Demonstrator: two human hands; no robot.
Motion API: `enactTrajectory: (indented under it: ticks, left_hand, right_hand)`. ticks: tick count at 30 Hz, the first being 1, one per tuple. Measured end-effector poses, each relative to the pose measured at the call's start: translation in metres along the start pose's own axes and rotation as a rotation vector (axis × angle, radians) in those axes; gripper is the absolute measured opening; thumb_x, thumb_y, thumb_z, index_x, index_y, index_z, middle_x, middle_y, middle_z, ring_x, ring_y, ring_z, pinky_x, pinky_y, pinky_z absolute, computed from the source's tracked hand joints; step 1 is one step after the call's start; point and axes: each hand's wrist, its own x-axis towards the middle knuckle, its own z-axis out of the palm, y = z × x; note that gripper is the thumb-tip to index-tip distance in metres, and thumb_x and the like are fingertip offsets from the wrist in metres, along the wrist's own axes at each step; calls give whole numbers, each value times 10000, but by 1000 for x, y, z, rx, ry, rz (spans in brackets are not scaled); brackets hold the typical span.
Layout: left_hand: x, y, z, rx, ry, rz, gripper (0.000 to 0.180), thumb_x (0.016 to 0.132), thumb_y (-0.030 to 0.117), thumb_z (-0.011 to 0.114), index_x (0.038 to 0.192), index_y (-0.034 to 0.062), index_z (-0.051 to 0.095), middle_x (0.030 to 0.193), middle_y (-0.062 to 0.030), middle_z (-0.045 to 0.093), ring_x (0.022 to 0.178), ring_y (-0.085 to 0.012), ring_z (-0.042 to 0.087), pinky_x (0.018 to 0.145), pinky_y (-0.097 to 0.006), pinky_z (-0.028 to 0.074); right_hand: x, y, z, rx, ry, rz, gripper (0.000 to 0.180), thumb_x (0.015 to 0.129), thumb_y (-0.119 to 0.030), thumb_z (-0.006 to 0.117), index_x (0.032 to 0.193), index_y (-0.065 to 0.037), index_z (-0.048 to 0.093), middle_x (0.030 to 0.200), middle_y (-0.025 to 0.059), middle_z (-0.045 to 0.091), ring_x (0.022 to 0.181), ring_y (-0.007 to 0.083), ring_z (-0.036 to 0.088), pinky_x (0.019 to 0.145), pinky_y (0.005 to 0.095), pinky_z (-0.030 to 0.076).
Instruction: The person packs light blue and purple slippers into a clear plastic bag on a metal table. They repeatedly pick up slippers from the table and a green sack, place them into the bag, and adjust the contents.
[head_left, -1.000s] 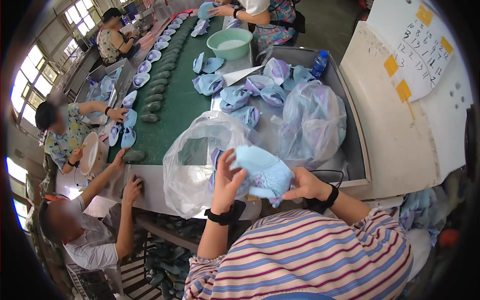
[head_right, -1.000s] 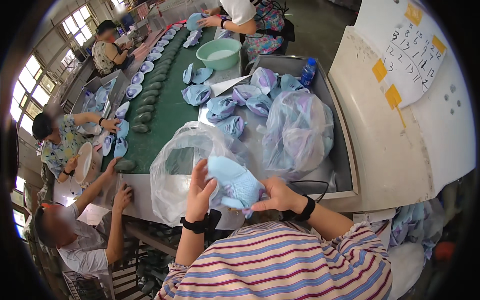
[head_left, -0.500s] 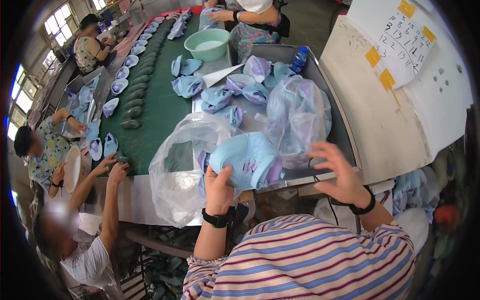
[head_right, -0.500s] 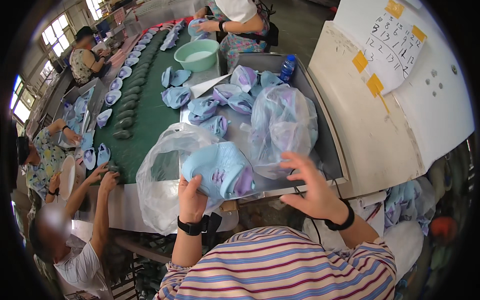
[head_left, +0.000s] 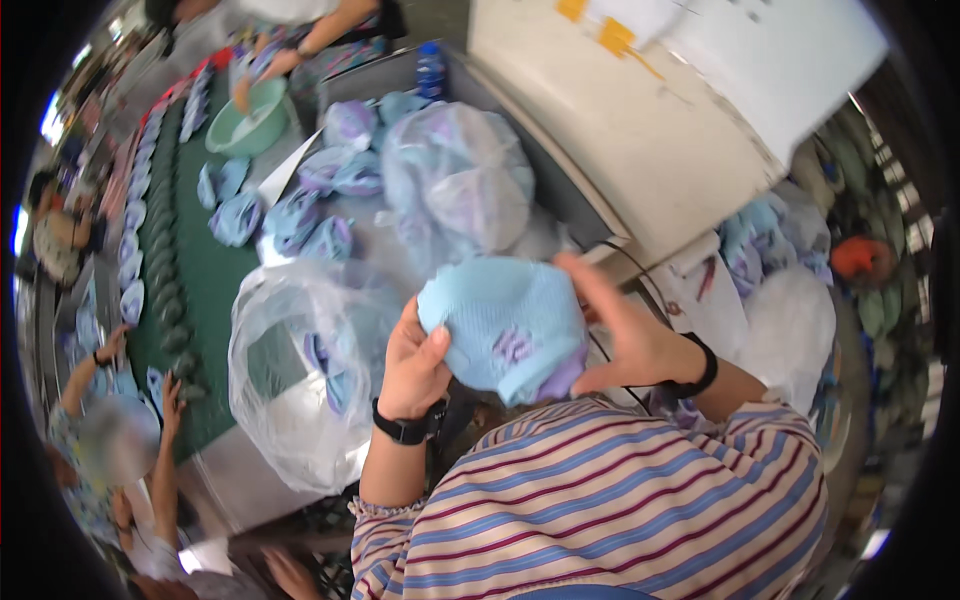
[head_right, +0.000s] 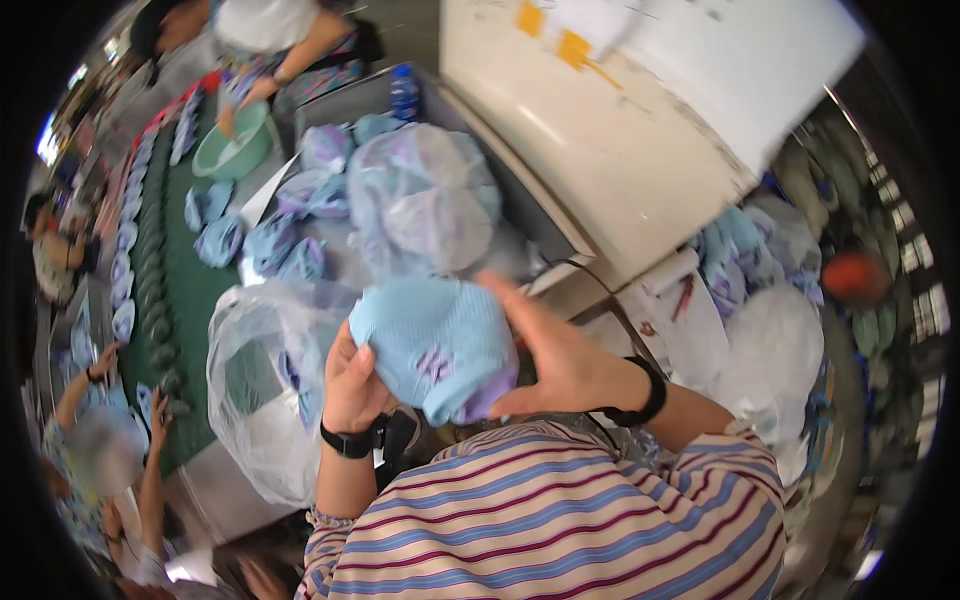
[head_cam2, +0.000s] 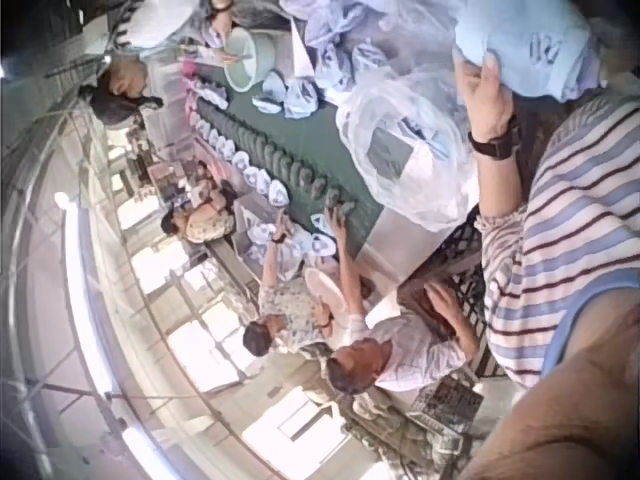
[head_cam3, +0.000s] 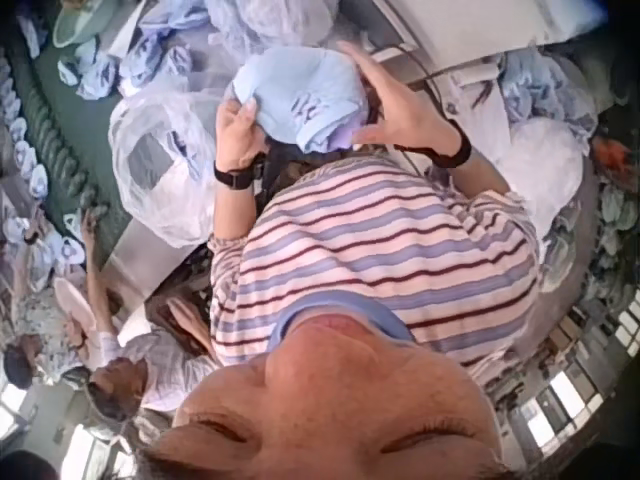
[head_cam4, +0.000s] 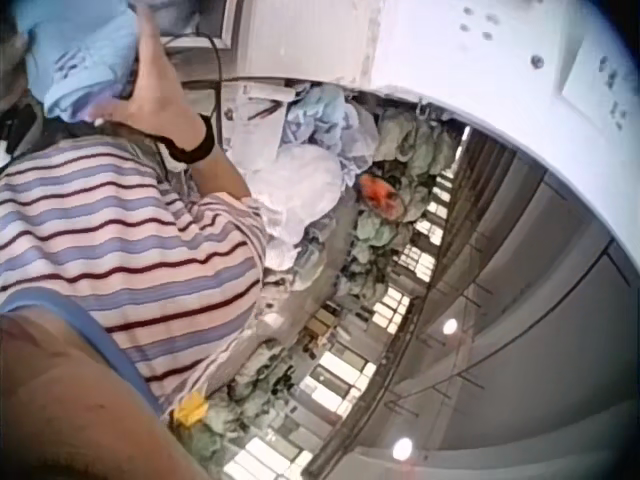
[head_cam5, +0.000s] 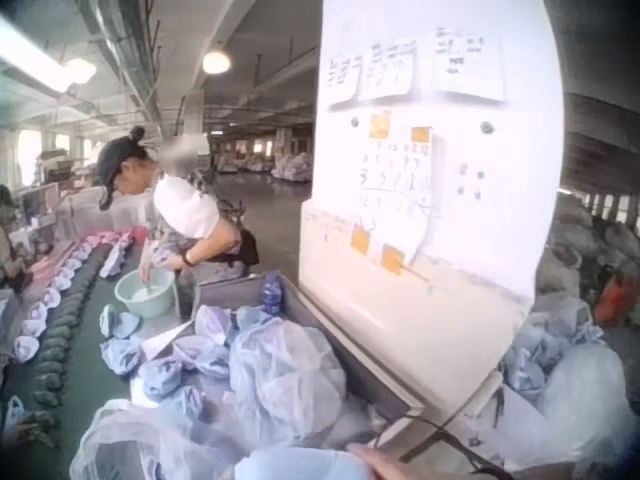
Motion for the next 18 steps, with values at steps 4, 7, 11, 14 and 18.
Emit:
enactTrajectory:
  ticks: [4, 7, 11, 14, 18]
  left_hand:
    - [2, -12, 38, 151, -51, 24, 466, 742, 195, 685, 1093, -4, 451, 1061, -100, 550, 970, -187, 531, 875, -323, 396]
    - [10, -41, 57, 260, -162, 63, 480, 713, 268, 714, 1026, 4, 464, 1015, -96, 559, 946, -178, 532, 853, -316, 399]
    - [25, -92, 75, 373, -373, -140, 567, 711, 224, 707, 1138, -27, 429, 1089, -103, 538, 1025, -192, 504, 896, -324, 372]
    - [33, -134, 133, 331, -463, -293, 581, 720, 179, 695, 1183, -32, 414, 1127, -98, 522, 1055, -196, 489, 917, -317, 354]
    - [54, -192, 180, 238, -473, -400, 458, 737, 215, 679, 1091, 3, 481, 1041, -78, 561, 991, -184, 524, 900, -320, 374]
  right_hand:
    - [-33, -8, -25, -63, -106, -214, 679, 652, -259, 693, 1240, -69, 412, 987, 200, 566, 863, 335, 574, 730, 347, 456]
    - [-75, -4, -48, -102, -48, -305, 553, 654, -226, 675, 1165, -117, 495, 858, 170, 581, 701, 354, 568, 637, 369, 460]
    - [-144, 26, -69, -40, 150, -285, 555, 645, -176, 679, 1168, -130, 497, 963, 158, 555, 826, 331, 553, 706, 362, 444]
    - [-190, 60, -79, -101, 370, -218, 567, 639, -154, 674, 1177, -148, 495, 1023, 155, 528, 902, 327, 530, 748, 366, 431]
    - [-254, 94, -83, -74, 411, 24, 578, 636, -133, 667, 1186, -171, 495, 1046, 159, 524, 885, 336, 534, 767, 357, 431]
